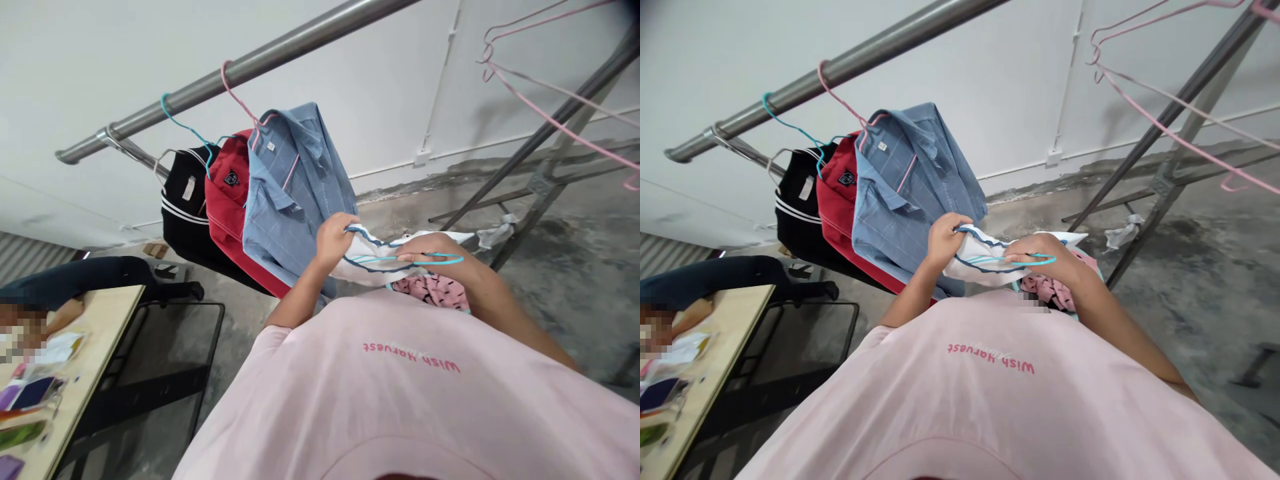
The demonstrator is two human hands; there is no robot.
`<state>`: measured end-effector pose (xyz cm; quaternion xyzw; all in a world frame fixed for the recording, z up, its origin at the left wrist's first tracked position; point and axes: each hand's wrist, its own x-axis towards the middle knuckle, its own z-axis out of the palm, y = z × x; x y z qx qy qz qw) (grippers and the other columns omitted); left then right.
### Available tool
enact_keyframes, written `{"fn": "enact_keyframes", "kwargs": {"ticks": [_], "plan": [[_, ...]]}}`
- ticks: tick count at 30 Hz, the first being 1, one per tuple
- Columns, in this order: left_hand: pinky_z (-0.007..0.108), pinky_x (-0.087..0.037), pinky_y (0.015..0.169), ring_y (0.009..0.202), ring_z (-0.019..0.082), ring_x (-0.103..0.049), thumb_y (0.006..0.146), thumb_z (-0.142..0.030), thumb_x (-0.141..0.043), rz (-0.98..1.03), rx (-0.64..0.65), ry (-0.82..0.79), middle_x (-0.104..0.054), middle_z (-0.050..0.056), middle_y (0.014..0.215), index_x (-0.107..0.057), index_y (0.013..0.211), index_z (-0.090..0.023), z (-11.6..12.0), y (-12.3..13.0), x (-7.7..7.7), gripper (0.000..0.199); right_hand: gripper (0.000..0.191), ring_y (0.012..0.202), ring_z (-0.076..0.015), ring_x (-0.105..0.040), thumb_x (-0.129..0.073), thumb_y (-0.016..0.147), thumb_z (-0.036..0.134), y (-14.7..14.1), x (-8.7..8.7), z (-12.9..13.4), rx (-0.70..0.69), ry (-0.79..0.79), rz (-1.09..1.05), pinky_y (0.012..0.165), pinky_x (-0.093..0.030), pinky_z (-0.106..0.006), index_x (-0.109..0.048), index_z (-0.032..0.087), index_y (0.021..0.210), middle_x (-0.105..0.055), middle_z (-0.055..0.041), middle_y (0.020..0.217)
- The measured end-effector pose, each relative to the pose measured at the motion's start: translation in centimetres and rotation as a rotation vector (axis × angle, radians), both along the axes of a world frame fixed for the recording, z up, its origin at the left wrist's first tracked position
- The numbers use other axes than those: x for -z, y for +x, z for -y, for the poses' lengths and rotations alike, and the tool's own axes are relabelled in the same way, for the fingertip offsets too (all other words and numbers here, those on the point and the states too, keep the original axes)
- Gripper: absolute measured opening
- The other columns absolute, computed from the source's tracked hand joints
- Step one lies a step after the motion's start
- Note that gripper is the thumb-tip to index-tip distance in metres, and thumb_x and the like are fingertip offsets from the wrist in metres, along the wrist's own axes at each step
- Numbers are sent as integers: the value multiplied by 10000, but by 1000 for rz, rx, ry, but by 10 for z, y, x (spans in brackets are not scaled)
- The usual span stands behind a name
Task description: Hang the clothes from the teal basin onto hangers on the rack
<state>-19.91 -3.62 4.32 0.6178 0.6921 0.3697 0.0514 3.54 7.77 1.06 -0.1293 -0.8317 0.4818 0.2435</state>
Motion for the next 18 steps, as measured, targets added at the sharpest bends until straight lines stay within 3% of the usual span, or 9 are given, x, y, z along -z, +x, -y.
{"fn": "enact_keyframes", "kwargs": {"ticks": [2, 6, 10, 13, 16, 18], "plan": [[302, -450, 875, 941, 202, -632, 781, -32, -513, -14, 8, -10, -718, 48, 936, -718, 915, -217, -2, 7, -1, 306, 218, 776, -187, -683, -649, 889, 393, -3, 3, -2, -14, 84, 54, 686, -480, -261, -791, 234, 843, -761, -13, 888], [298, -455, 853, 933, 202, -632, 750, 0, -503, -78, -79, 28, -711, 43, 930, -720, 957, -216, -2, 1, -6, 369, 222, 745, -181, -672, -648, 878, 402, -1, 11, -11, 281, 110, -19, 650, -471, -257, -760, 232, 789, -750, -8, 832], [294, -467, 843, 935, 197, -637, 760, -10, -501, -124, -189, 21, -715, 37, 919, -722, 954, -211, -3, -10, -1, 356, 223, 689, -169, -662, -636, 855, 418, 8, 4, -8, 109, 92, 165, 626, -468, -255, -744, 251, 755, -738, 6, 775], [281, -477, 882, 971, 178, -646, 769, -6, -489, -108, -147, -14, -727, 24, 950, -715, 946, -211, -8, -5, 7, 353, 225, 743, -179, -674, -596, 863, 401, 9, -4, -3, 44, 86, 332, 672, -478, -265, -752, 253, 796, -748, 4, 839], [264, -485, 884, 953, 161, -656, 772, -9, -500, -62, -50, -29, -734, 21, 965, -708, 934, -201, -12, 1, 12, 326, 261, 881, -223, -689, -559, 880, 427, 8, -7, -3, 151, 81, 337, 759, -495, -304, -758, 262, 848, -755, -7, 942], [270, -484, 867, 948, 167, -654, 774, -15, -504, -100, -62, -34, -731, 24, 967, -708, 945, -202, -13, -1, 12, 325, 278, 904, -253, -690, -561, 878, 458, 9, -7, -4, 278, 101, 345, 770, -503, -334, -758, 266, 836, -755, -22, 942]]}}
